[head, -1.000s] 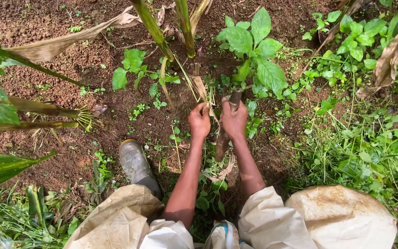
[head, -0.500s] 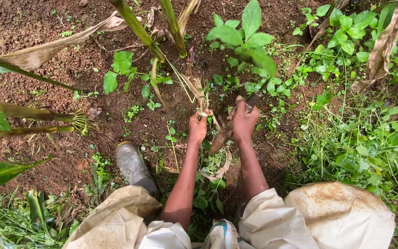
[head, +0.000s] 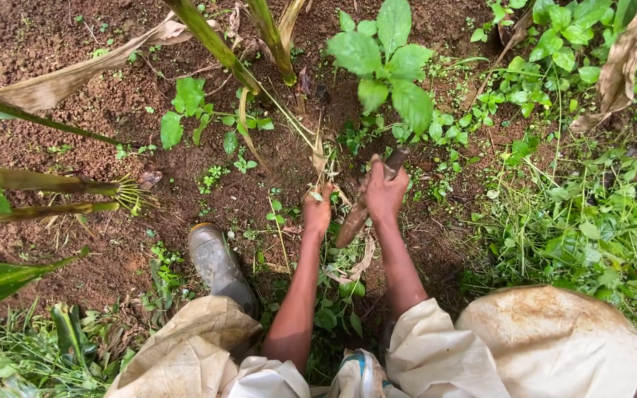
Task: The person uses a hand hoe to loosen the soil and remove weeds from a garden bed. They repeatedly strike the ground with the tool and pull out the uprooted plants by hand, clearing the area around the base of nearby crops.
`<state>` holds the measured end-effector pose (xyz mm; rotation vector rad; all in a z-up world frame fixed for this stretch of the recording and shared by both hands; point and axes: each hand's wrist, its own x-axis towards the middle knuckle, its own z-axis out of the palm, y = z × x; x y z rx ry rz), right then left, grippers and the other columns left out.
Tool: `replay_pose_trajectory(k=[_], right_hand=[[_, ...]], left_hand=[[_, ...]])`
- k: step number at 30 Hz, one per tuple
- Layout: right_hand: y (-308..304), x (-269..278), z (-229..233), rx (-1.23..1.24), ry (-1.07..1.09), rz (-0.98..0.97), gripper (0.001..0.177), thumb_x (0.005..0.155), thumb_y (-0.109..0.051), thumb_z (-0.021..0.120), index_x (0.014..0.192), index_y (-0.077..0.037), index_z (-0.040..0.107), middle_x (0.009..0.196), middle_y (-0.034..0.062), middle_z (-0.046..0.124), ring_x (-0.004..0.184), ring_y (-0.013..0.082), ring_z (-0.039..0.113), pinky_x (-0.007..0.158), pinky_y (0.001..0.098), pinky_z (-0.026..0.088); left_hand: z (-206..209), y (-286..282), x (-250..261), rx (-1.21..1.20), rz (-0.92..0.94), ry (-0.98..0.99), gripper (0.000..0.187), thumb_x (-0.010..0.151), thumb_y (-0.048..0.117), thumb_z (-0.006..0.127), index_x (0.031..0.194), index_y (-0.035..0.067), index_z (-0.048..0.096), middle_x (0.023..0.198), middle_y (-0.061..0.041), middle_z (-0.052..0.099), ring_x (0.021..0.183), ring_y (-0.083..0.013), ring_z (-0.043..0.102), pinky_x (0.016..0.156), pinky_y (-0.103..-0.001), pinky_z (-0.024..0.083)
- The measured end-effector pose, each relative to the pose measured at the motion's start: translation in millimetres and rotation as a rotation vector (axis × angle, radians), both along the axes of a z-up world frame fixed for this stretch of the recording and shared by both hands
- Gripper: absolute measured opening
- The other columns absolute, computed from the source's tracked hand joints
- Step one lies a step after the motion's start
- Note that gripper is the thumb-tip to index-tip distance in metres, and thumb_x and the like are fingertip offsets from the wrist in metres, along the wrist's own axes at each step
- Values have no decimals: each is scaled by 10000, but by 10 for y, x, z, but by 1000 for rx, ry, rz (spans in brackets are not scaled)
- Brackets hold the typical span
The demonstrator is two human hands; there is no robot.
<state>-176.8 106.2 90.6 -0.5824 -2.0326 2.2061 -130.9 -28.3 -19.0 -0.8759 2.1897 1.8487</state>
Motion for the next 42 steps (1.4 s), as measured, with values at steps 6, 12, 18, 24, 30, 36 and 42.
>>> replay_pose_trajectory(k=[6,12,18,24,30,36,42], right_hand=[[66,-84,-774,213,-156,283,158,1014,-103,577,864,-81,625,598,16,543,449,116,485,450,255,468],[77,75,-304,57,-252,56,142,1030,-97,556,893,-73,586,616,33,551,448,101,502,432,221,469],[137,59,153,59,-157,32,171,1023,-85,549,854,-91,572,594,18,552,454,87,518,440,202,471],[203,112,295,125,-118,40,264,973,-115,641,721,-113,562,512,38,532,425,109,514,445,232,434],[375,94,-490,247,-188,169,253,993,-115,649,746,-88,605,541,69,581,422,138,515,443,245,445],[330,180,-315,371,-225,297,226,959,-74,658,742,-77,597,561,56,541,466,165,492,487,267,439],[375,211,-629,501,-224,336,245,815,-188,756,686,-55,597,547,113,517,566,248,538,558,402,411]], left_hand=[[-1094,-231,319,-216,-224,-320,386,1037,388,562,1007,32,708,700,-82,646,546,-196,560,713,-421,506],[309,-132,213,-430,-462,-346,307,888,104,749,1159,-36,710,941,-212,723,755,-314,734,673,-475,589],[1961,89,-372,-478,-100,142,657,866,-39,767,1452,-86,473,1319,-365,487,1079,-444,646,860,-541,616],[1668,180,-736,-531,-89,602,753,854,-60,768,1511,47,415,1532,-260,351,1330,-496,495,1026,-589,597],[1393,263,-821,6,-23,574,481,1101,350,505,1497,80,458,1482,-231,499,1330,-410,524,1106,-639,444],[766,-64,-820,62,233,427,280,1125,154,417,1089,144,695,1175,-64,664,1058,-170,639,936,-370,565],[549,-63,-511,-72,316,405,238,1093,71,449,1117,120,680,1162,-47,694,931,-97,614,772,-198,549]])
